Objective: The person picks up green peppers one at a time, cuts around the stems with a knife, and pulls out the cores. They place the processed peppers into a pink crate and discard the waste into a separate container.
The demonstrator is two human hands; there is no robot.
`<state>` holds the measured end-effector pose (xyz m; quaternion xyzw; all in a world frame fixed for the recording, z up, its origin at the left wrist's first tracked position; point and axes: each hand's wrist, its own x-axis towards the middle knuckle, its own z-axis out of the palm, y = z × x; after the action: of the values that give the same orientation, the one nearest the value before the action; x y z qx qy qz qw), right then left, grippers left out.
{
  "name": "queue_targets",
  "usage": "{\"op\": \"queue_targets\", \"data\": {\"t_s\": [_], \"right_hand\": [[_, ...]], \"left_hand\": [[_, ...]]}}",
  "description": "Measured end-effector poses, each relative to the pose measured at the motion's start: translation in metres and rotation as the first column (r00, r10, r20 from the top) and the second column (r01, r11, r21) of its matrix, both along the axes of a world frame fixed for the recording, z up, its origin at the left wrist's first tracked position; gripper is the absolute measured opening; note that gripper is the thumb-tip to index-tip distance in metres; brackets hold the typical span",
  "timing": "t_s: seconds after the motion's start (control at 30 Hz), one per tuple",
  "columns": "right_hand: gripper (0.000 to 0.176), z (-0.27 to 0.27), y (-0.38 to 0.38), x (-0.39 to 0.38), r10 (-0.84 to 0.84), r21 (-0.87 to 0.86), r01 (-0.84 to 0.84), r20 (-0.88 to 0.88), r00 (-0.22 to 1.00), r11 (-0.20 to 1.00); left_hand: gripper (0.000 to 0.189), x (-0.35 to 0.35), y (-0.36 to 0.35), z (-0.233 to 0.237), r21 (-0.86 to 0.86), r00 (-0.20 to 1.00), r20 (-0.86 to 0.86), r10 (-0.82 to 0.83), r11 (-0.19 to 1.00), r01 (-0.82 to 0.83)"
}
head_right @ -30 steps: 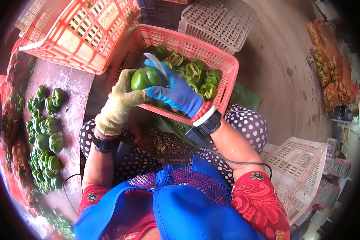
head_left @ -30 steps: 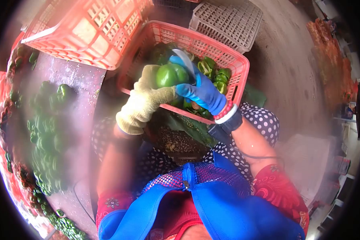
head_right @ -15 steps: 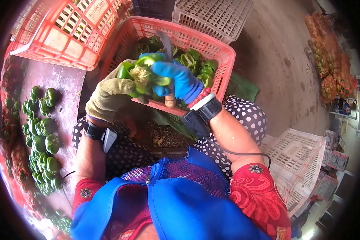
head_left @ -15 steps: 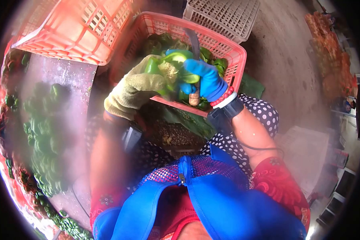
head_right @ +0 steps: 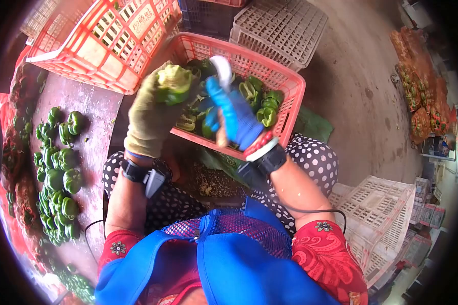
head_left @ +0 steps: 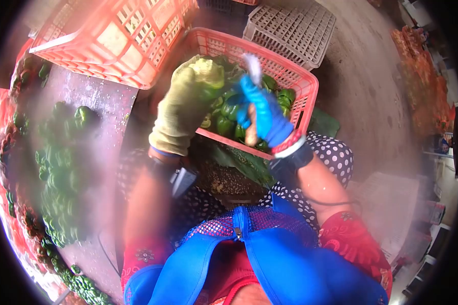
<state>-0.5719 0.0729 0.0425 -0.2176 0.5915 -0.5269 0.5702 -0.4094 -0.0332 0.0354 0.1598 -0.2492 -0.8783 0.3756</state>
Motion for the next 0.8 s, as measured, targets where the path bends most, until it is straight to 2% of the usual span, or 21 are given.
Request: {"op": "queue_targets", "data": {"t_s": [0.03,0.07,0.1,0.13,0.17,0.2,0.23,0.3,0.4,0.43,0.53,0.57,0.67,0.77,0.8], "right_hand": [[0.049,-0.011,0.001,0.013,0.032,-0.069,-0.010,0.314,0.949,0.998],[0.045,-0.017,0.000,0.022,0.079,-0.138,0.005,0.593,0.801,0.990],[0.043,-0.018,0.001,0.020,0.058,-0.149,0.033,0.568,0.821,0.988],[0.042,-0.018,0.000,0.018,0.037,-0.159,0.059,0.542,0.840,0.985],[0.040,-0.014,-0.002,0.015,0.017,-0.172,0.084,0.515,0.857,0.981],[0.041,-0.010,-0.003,0.009,0.017,-0.218,0.052,0.304,0.953,0.975],[0.043,-0.008,-0.002,0.000,0.013,-0.251,0.007,0.077,0.997,0.968],[0.046,0.009,0.001,-0.007,0.020,-0.259,-0.068,-0.184,0.983,0.963],[0.053,0.001,0.005,-0.010,0.092,-0.139,-0.119,-0.186,0.978,0.983],[0.058,-0.005,0.008,-0.007,0.104,-0.141,-0.129,-0.172,0.980,0.982],[0.058,-0.001,0.015,-0.005,0.132,-0.092,-0.155,-0.214,0.968,0.984],[0.066,-0.003,0.016,-0.004,0.135,-0.092,-0.158,-0.219,0.966,0.983],[0.076,0.006,0.016,-0.004,0.171,-0.262,-0.164,0.005,0.985,0.951],[0.085,-0.003,0.017,-0.006,0.205,-0.349,-0.162,0.091,0.975,0.923],[0.084,-0.003,0.017,-0.005,0.205,-0.354,-0.170,0.063,0.977,0.920]], "left_hand": [[0.053,-0.004,0.010,0.000,-0.086,0.984,0.165,0.060,0.995,-0.046],[0.055,-0.008,0.025,0.015,-0.177,0.939,0.320,0.128,0.981,-0.074],[0.068,-0.009,0.027,0.008,-0.275,0.949,0.288,0.129,0.960,-0.047],[0.073,-0.012,0.027,-0.003,-0.414,0.947,0.272,0.169,0.909,-0.043],[0.075,-0.013,0.028,0.004,-0.469,0.935,0.315,0.164,0.883,0.003],[0.077,-0.013,0.028,0.014,-0.520,0.919,0.358,0.163,0.852,0.051],[0.077,-0.011,0.025,0.019,-0.541,0.902,0.407,0.142,0.833,0.113],[0.078,-0.003,0.020,0.022,-0.563,0.855,0.506,0.113,0.794,0.229],[0.079,0.002,0.017,0.020,-0.527,0.614,0.773,0.158,0.698,0.484],[0.095,0.000,0.020,0.011,-0.537,0.648,0.740,0.180,0.738,0.408],[0.063,0.002,0.015,0.013,-0.550,0.581,0.789,0.200,0.652,0.522],[0.056,0.001,0.016,0.020,-0.532,0.531,0.816,0.229,0.657,0.534],[0.054,0.001,0.019,0.016,-0.481,0.703,0.709,0.059,0.769,0.421],[0.050,0.005,0.019,0.014,-0.544,0.744,0.665,0.071,0.729,0.416],[0.047,0.005,0.019,0.014,-0.522,0.745,0.664,0.060,0.751,0.404]]}}
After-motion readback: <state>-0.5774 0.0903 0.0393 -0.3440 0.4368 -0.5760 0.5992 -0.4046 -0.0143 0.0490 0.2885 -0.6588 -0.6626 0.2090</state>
